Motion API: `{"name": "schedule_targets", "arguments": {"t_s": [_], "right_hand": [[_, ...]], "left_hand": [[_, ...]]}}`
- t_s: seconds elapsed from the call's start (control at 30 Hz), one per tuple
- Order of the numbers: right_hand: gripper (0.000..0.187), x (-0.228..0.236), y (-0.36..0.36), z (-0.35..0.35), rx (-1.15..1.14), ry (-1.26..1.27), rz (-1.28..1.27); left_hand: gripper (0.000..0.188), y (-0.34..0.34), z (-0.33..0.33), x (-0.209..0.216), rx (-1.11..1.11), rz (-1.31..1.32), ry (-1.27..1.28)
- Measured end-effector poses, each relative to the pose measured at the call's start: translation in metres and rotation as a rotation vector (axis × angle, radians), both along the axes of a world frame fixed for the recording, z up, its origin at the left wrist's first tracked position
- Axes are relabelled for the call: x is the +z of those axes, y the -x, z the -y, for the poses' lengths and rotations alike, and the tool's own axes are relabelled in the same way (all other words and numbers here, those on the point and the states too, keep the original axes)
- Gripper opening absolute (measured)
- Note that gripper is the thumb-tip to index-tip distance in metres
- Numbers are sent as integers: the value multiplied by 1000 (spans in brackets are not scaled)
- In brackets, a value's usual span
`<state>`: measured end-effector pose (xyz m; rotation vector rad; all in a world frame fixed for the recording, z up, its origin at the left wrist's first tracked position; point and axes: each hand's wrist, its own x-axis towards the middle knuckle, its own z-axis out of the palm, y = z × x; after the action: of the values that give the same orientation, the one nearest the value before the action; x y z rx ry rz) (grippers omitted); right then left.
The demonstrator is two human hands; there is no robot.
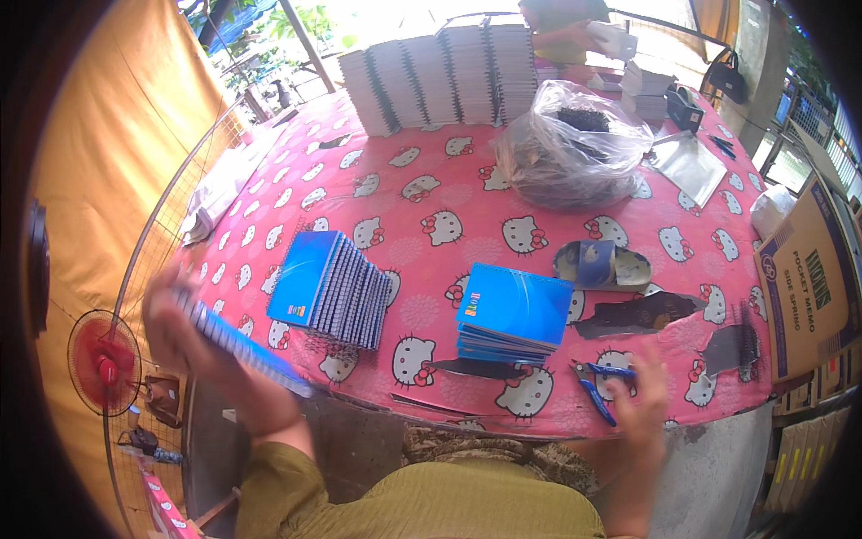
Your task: The person binds notebooks by threading a spiral wire through the punched holes of the paper and covers, then trims the excess wire using a pair of pliers.
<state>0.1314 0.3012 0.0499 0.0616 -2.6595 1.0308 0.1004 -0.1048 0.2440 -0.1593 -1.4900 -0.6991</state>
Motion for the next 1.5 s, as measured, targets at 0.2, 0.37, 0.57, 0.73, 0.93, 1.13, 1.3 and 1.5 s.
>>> {"name": "schedule_targets", "arguments": {"t_s": [0.2,0.37,0.57,0.73,0.93,1.13,1.3,1.5], "right_hand": [[29,-9,56,-122,-324,-114,-74],[32,-39,82,-210,-492,-308,-24],[49,-32,93,-222,-675,-554,121],[35,-46,97,-251,-554,-529,139],[19,-70,112,-272,-485,-539,-60],[16,-82,97,-337,-588,-611,-68],[15,-50,123,-261,-572,-570,-25],[25,10,107,-156,-422,-428,-46]], "left_hand": [[16,93,87,-22,-379,824,781],[26,119,83,-31,-388,813,781],[30,126,87,-54,-392,1115,589],[24,133,92,-55,-397,1017,627],[16,108,93,-34,-285,975,666],[14,47,-6,1,-601,602,330],[19,43,-89,-49,-879,827,288],[28,138,-147,-119,-689,1106,669]]}}
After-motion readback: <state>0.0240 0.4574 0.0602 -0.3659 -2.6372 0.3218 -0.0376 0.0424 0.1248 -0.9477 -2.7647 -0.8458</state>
